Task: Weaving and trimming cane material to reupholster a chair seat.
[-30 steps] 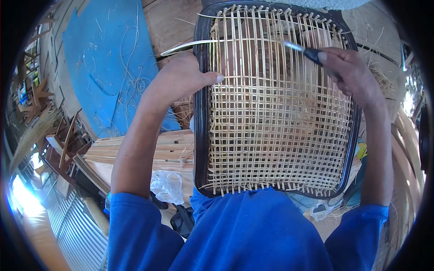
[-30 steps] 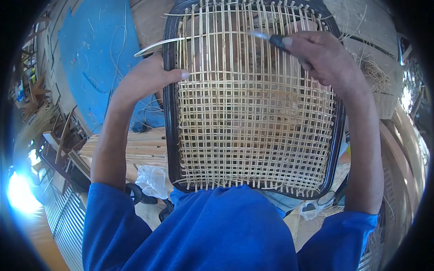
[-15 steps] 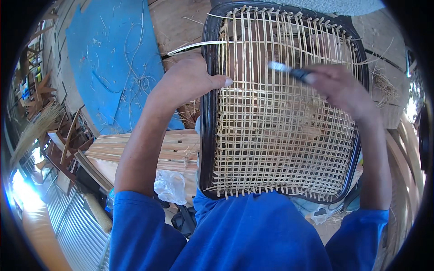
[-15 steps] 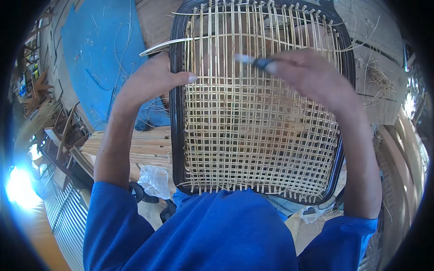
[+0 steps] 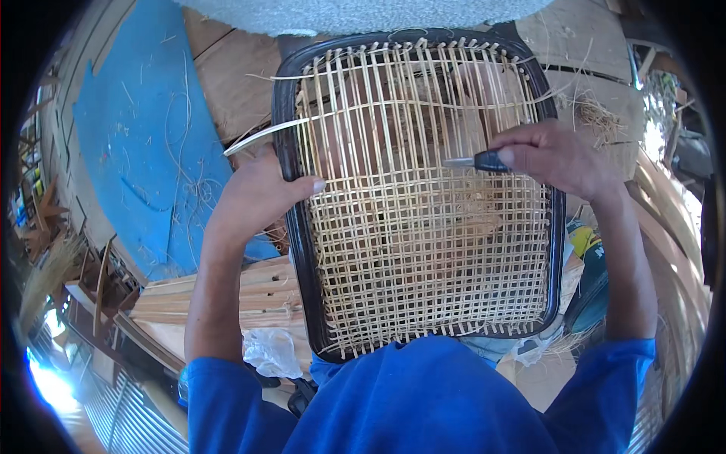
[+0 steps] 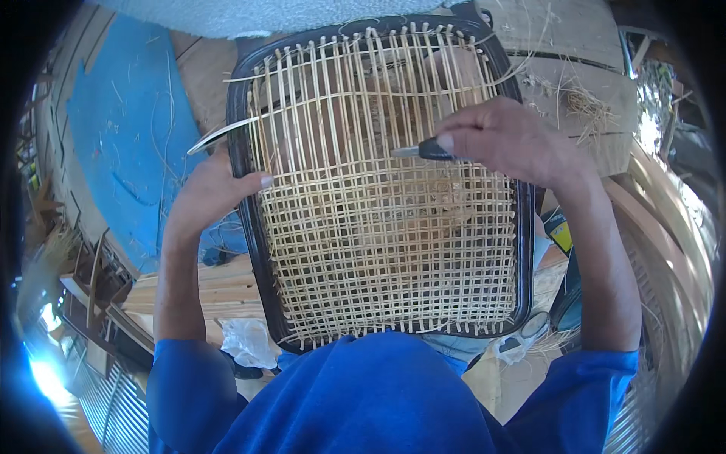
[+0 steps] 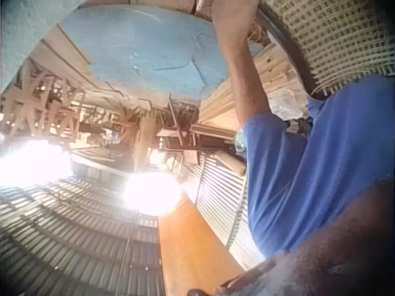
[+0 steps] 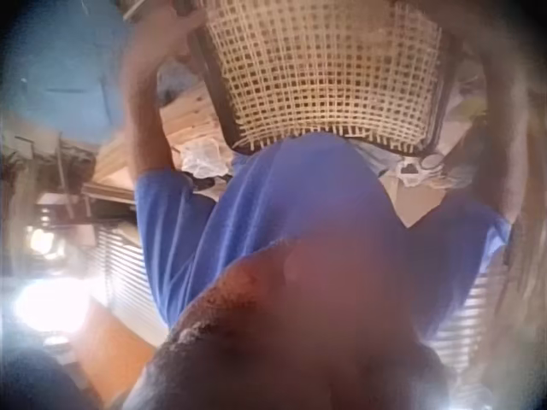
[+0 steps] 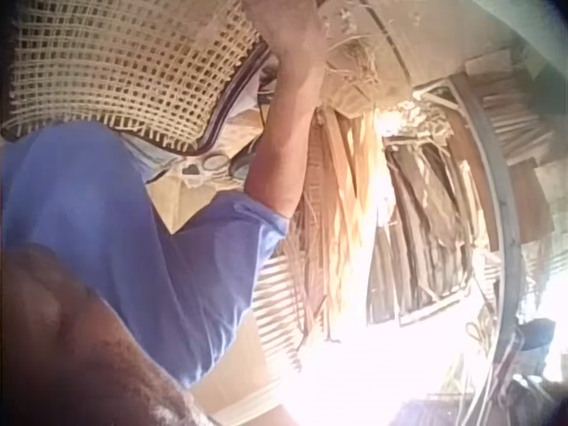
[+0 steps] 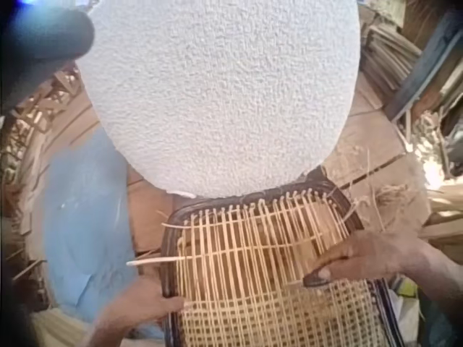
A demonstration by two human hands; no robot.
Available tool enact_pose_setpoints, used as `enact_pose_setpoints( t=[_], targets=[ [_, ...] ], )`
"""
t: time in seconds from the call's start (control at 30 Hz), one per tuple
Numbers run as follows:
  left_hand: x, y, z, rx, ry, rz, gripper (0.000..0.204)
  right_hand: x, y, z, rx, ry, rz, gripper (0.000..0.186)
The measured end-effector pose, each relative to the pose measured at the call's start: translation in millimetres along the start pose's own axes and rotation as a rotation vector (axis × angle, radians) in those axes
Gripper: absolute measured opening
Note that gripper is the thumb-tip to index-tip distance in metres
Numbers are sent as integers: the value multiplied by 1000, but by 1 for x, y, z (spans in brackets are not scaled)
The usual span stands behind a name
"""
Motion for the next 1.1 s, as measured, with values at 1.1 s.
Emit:
enact_pose_setpoints(
  t=[1.1],
  targets=[
    [3, 2, -5, -33, 60, 99, 45, -74, -31, 59, 71, -198, -333, 26]
  ],
)
Point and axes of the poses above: each hand's wrist, its own x-axis towards the middle knuckle, its own z-axis out of the back of the hand, y = z × x, the point moved 9 cm from there along x, towards the middle knuckle, and after that the axes turned 15 degrees about z, right-handed, at the moved point
